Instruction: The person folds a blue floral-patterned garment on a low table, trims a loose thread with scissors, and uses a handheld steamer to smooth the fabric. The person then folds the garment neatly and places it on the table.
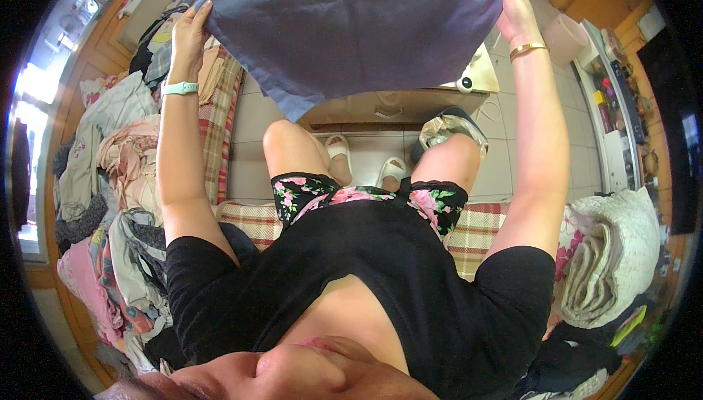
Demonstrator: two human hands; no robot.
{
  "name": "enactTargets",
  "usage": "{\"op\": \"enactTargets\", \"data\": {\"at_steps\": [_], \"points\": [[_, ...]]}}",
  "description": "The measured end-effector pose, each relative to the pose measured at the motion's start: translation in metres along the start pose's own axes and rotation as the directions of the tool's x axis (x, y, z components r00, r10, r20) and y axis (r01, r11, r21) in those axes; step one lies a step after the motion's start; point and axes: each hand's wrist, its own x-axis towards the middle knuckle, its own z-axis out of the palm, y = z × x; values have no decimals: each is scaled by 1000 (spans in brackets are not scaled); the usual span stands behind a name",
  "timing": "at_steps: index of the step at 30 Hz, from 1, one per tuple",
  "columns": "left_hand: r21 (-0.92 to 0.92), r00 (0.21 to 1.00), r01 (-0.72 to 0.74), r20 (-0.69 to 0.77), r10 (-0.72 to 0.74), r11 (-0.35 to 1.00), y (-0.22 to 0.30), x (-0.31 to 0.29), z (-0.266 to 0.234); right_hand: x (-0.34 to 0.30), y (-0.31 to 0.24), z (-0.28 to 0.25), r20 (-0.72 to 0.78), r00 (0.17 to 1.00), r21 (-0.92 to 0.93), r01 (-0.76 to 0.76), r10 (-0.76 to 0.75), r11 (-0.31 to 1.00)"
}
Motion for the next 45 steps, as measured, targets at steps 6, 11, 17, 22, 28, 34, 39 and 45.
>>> {"op": "enactTargets", "data": {"at_steps": [6,11,17,22,28,34,39,45], "points": [[-134,992,-102,58,110,986,-10,21,-5,18,3,-29,-24,998,-5,50,-50,999],[250,943,-331,59,327,910,6,17,3,12,-3,-26,-53,992,83,122,-118,989],[73,951,-288,-99,294,955,4,46,-2,20,1,-18,-233,923,-274,239,-306,932],[-241,989,-149,-18,149,959,4,47,5,18,5,-24,-261,899,-238,293,-351,926],[125,924,-371,-47,379,920,2,33,10,3,1,-27,-157,928,-78,330,-339,941],[-35,976,-215,-32,214,976,-19,-4,-3,-40,32,-16,-186,927,-133,306,-327,943],[-35,979,-202,-28,201,979,-14,-5,10,-38,31,-24,-163,917,-120,349,-365,929],[13,999,-9,-50,9,1000,-105,70,5,26,90,-29,-171,943,-302,225,-285,926]]}}
